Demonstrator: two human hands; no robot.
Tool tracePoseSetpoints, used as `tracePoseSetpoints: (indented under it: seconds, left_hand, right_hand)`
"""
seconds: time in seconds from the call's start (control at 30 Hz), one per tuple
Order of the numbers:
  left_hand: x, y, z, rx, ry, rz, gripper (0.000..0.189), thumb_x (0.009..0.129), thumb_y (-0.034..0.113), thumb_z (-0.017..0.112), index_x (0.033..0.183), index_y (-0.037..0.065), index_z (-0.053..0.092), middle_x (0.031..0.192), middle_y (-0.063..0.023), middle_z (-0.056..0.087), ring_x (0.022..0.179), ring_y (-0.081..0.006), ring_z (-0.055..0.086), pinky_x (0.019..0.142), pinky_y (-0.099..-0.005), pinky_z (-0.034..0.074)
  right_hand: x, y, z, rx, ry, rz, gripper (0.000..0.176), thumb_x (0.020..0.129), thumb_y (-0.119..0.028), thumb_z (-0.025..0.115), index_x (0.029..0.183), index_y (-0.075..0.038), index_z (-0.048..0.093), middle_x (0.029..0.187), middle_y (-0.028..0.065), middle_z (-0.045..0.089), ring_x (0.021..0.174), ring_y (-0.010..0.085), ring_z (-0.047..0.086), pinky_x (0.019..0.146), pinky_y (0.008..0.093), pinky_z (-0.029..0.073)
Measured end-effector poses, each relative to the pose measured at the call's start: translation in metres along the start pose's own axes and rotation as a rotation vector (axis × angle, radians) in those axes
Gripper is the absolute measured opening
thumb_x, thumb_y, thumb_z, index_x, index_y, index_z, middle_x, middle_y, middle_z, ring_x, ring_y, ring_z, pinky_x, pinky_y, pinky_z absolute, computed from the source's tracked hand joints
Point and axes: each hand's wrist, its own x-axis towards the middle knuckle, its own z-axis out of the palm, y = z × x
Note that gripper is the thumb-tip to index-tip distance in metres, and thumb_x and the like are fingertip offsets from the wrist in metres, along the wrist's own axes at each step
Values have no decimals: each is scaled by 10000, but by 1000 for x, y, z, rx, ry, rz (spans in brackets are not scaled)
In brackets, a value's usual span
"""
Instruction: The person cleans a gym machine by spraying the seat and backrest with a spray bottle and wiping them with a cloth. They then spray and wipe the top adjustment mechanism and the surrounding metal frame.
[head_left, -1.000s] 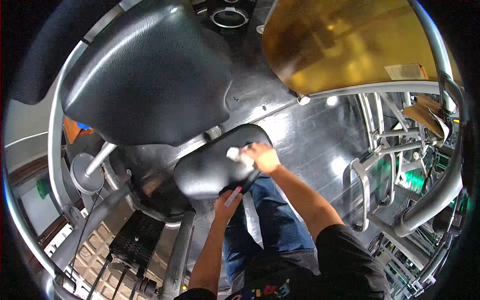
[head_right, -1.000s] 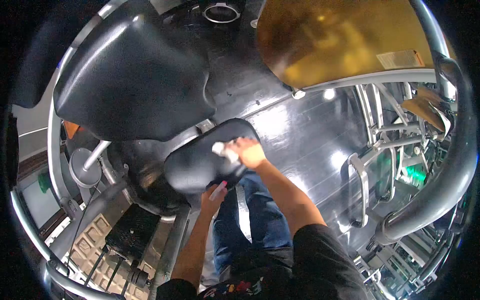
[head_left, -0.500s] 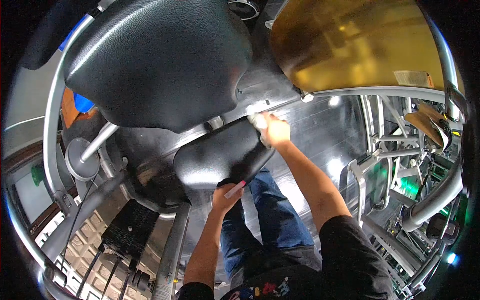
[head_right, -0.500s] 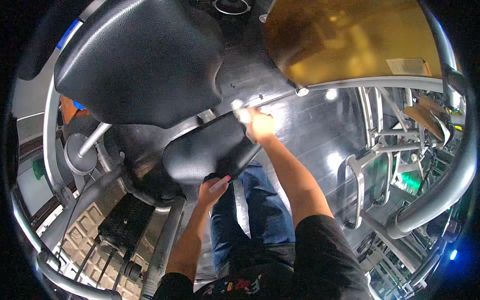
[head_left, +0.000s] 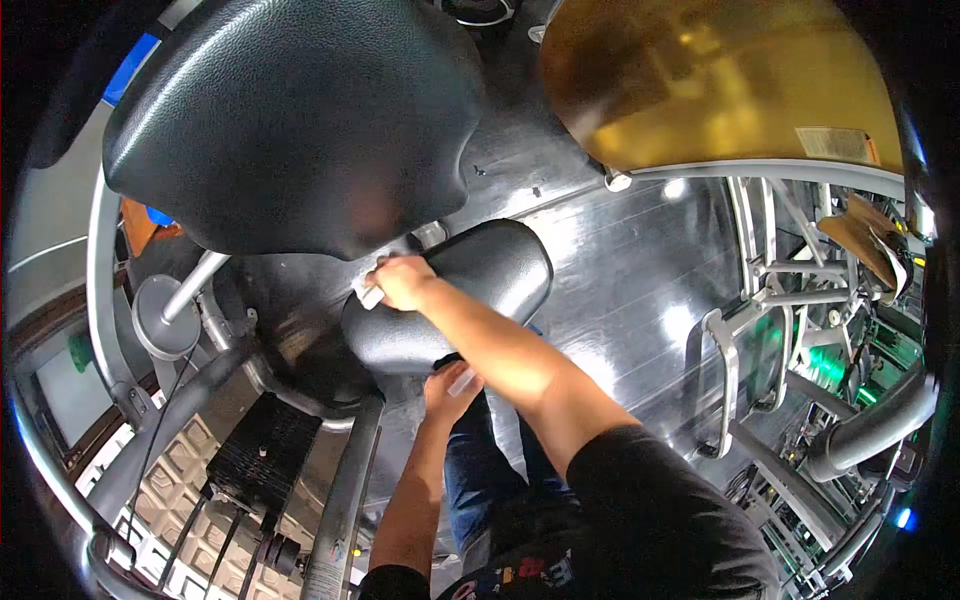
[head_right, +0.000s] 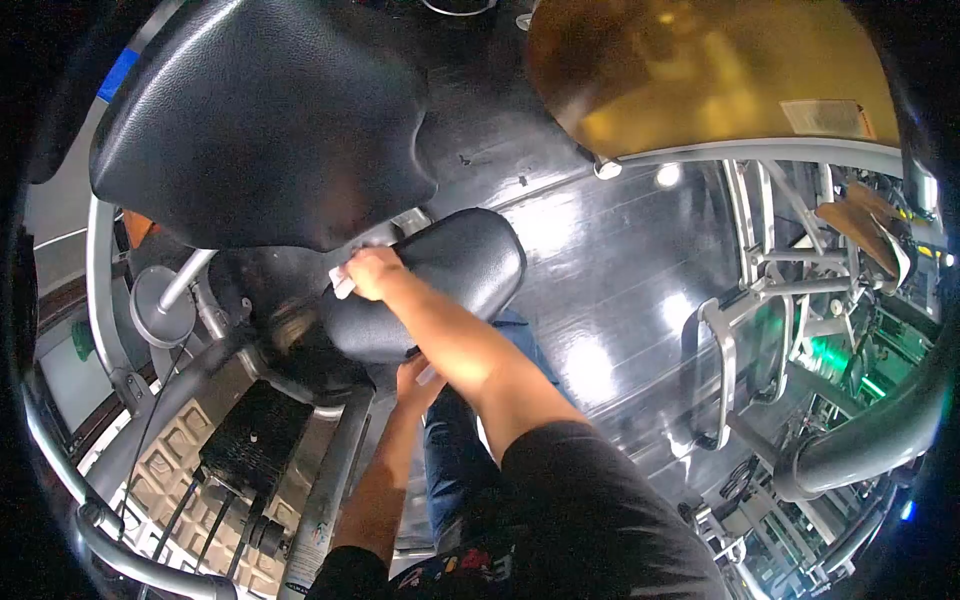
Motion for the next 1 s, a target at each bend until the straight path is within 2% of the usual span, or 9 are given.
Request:
tracePoseSetpoints:
  seconds: [0.07, 0.3, 0.37, 0.47, 0.63, 0.73, 0.8, 0.9, 1.0]
  left_hand:
    - [1, 8, -5, 69, -39, -48, 244, 809, 316, 773, 929, 111, 719, 836, -80, 708, 761, -295, 697, 684, -386, 537]
    - [-1, 14, 1, 175, -30, -112, 229, 819, 323, 756, 913, 117, 720, 843, -84, 708, 797, -296, 698, 704, -398, 536]
    - [0, 18, 0, 191, -23, -102, 233, 820, 331, 754, 908, 118, 720, 844, -85, 709, 794, -297, 698, 703, -402, 536]
    - [-1, 18, 2, 135, 18, -102, 238, 821, 340, 750, 907, 120, 721, 841, -83, 711, 784, -299, 697, 695, -411, 535]
    - [-1, 12, 6, 137, 40, -46, 183, 825, 246, 780, 890, 87, 720, 797, -110, 698, 714, -284, 696, 640, -366, 529]
    - [-2, 9, 9, 185, 35, -72, 218, 813, 325, 753, 897, 128, 712, 801, -79, 692, 755, -320, 684, 671, -432, 529]
    - [-3, 9, 10, 181, 25, -90, 216, 813, 324, 753, 903, 133, 707, 817, -82, 692, 762, -324, 683, 672, -437, 532]
    - [-4, 11, 12, 157, 62, -49, 217, 814, 328, 751, 912, 142, 697, 850, -89, 692, 781, -332, 683, 676, -449, 537]
    - [-5, 23, 12, 229, 66, -55, 226, 819, 340, 743, 912, 142, 689, 878, -97, 691, 804, -341, 683, 693, -456, 543]
  right_hand:
    - [-3, 19, -7, -19, 17, -83, 267, 795, -191, 686, 1039, -283, 748, 1201, 43, 604, 1234, 267, 507, 1032, 420, 432]
    - [-77, 141, -40, -201, 10, -263, 466, 792, -86, 653, 1237, -223, 672, 1443, 9, 542, 1331, 261, 511, 1098, 352, 455]
    - [-114, 153, -82, -150, -30, 115, 514, 794, -65, 637, 1284, -219, 638, 1410, 28, 571, 1324, 269, 519, 1096, 358, 455]
    - [-145, 192, -100, -354, 106, 67, 548, 794, -89, 639, 1325, -217, 605, 1412, 46, 570, 1304, 297, 533, 1082, 382, 458]
    - [-113, 160, -70, 177, 100, 507, 518, 794, -108, 604, 1301, -210, 624, 1270, 143, 645, 1228, 361, 566, 1065, 463, 426]
    - [-64, 110, -10, -43, 465, 158, 380, 777, -87, 595, 1147, -101, 679, 1036, 174, 700, 1054, 357, 636, 991, 490, 439]
    - [-42, 51, -2, 90, 267, -23, 404, 770, -73, 622, 1173, -61, 645, 1033, 169, 678, 1045, 370, 619, 1011, 495, 423]
    - [-14, 4, 44, -21, 165, -147, 471, 821, -84, 621, 1285, -163, 619, 1392, 147, 550, 1287, 324, 511, 1163, 463, 339]
    - [-15, 26, 28, -103, 221, -291, 373, 813, -91, 621, 1177, -158, 661, 1276, 94, 617, 1193, 322, 576, 1083, 443, 438]
